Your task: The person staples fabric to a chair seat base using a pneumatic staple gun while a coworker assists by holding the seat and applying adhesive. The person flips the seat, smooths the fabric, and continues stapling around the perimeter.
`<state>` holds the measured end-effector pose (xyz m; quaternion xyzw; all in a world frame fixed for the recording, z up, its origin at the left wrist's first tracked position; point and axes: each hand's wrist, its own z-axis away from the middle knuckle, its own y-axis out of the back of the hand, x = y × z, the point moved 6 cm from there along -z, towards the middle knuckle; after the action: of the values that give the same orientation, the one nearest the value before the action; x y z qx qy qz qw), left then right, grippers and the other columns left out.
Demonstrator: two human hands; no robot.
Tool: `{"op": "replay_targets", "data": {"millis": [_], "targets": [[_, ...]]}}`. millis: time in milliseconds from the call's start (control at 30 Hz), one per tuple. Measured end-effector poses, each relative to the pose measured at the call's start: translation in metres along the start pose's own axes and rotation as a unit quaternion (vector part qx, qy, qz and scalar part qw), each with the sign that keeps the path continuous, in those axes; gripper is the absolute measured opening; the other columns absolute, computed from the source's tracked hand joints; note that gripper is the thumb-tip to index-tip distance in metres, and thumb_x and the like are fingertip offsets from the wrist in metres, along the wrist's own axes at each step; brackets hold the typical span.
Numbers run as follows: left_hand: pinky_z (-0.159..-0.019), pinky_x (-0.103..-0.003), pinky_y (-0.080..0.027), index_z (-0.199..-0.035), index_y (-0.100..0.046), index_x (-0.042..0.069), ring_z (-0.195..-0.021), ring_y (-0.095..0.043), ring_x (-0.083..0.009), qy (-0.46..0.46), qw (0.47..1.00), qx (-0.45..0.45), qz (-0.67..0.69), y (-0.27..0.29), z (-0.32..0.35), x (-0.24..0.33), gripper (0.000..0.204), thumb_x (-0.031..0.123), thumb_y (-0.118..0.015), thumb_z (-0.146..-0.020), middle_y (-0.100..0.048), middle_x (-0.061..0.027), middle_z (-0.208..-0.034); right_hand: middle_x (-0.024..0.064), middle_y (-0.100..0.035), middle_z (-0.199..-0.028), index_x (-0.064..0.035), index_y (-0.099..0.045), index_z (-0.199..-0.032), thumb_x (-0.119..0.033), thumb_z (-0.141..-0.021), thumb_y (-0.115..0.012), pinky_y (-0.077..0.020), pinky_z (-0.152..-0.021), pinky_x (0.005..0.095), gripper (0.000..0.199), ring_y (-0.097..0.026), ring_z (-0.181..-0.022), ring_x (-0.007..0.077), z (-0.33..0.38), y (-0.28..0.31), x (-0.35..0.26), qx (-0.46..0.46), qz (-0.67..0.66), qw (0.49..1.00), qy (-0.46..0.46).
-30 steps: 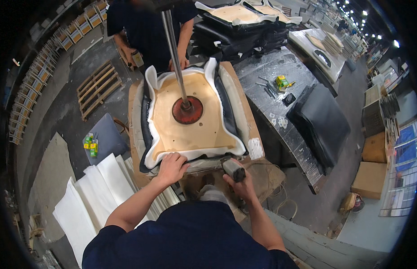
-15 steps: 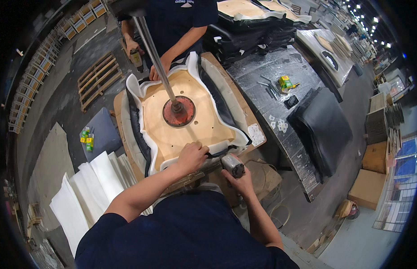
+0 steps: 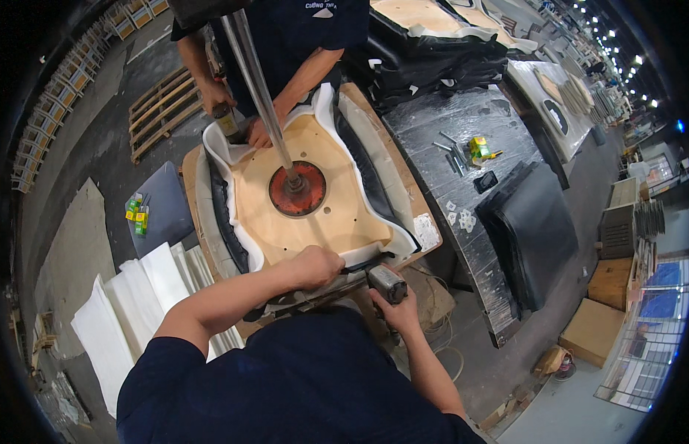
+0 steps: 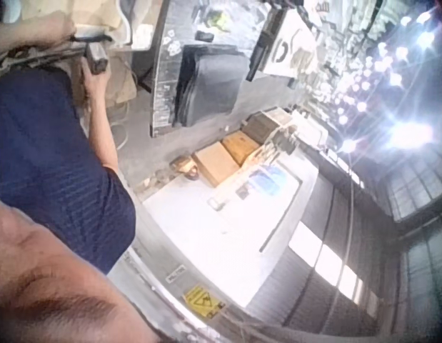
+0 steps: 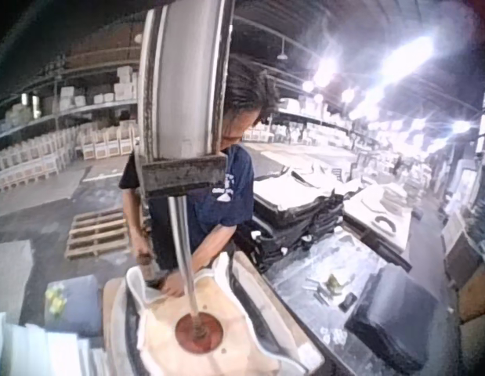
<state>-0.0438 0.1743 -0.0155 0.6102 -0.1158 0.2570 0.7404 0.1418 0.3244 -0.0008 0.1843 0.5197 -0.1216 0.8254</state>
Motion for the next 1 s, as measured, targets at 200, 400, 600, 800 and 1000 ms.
{"op": "replay_targets", "data": {"millis": [200, 400, 600, 800, 1000], "targets": [[-0.084, -0.051, -0.058, -0.104, -0.07, 0.002, -0.096, -0.073, -0.0413, 0.04, 0.984, 0.064, 0.164, 0.037, 0.044, 0.029, 0.028, 0.028, -0.06, -0.108, -0.076, -0.0178, -0.102, 0.0068, -0.075, -0.093, 0.0024, -0.071, -0.125, -0.013, -0.097, -0.085, -0.0575, -0.058, 0.0319, 0.035, -0.07, -0.063, 0.0157, -0.013, 0.007, -0.04, -0.024, -0.071, 0.989, -0.13], [-0.097, -0.041, -0.055, -0.123, -0.075, 0.004, -0.108, -0.071, -0.0336, 0.187, 0.872, 0.083, 0.445, 0.022, 0.167, 0.019, 0.038, 0.037, -0.061, -0.112, -0.075, -0.0177, -0.109, 0.0057, -0.074, -0.096, -0.0052, -0.069, -0.126, -0.024, -0.098, -0.087, -0.0549, -0.049, 0.031, 0.038, -0.069, -0.059, 0.0175, -0.118, -0.025, -0.092, -0.169, -0.058, 0.963, -0.2], [-0.106, -0.036, -0.053, -0.134, -0.075, 0.003, -0.121, -0.071, -0.0252, 0.412, 0.749, 0.063, 0.515, -0.037, 0.264, 0.026, 0.045, 0.04, -0.058, -0.115, -0.077, -0.0141, -0.128, 0.0106, -0.073, -0.087, -0.0005, -0.07, -0.119, -0.031, -0.097, -0.088, -0.0601, -0.054, 0.034, 0.042, -0.073, -0.067, 0.02, -0.185, -0.059, -0.105, -0.242, 0.024, 0.93, -0.276], [-0.101, -0.037, -0.055, -0.133, -0.077, 0.001, -0.117, -0.072, -0.024, 0.521, 0.631, 0.004, 0.575, -0.068, 0.273, 0.033, 0.056, 0.051, -0.061, -0.112, -0.079, -0.0177, -0.123, 0.0184, -0.076, -0.09, -0.0001, -0.073, -0.11, -0.034, -0.093, -0.088, -0.062, -0.072, 0.0455, 0.041, -0.076, -0.079, 0.0369, -0.203, -0.046, -0.117, -0.137, 0.454, 0.881, 0.008], [-0.101, -0.031, -0.054, -0.135, -0.076, 0.0, -0.118, -0.07, -0.016, 0.431, 0.578, 0.211, 0.659, -0.069, 0.239, 0.032, 0.056, 0.05, -0.066, -0.11, -0.078, -0.0118, -0.128, 0.018, -0.073, -0.109, -0.0023, -0.072, -0.108, -0.015, -0.092, -0.079, -0.057, -0.092, 0.0519, 0.022, -0.071, -0.107, 0.0409, -0.099, -0.095, -0.132, -0.279, 0.439, 0.803, 0.291]]}}
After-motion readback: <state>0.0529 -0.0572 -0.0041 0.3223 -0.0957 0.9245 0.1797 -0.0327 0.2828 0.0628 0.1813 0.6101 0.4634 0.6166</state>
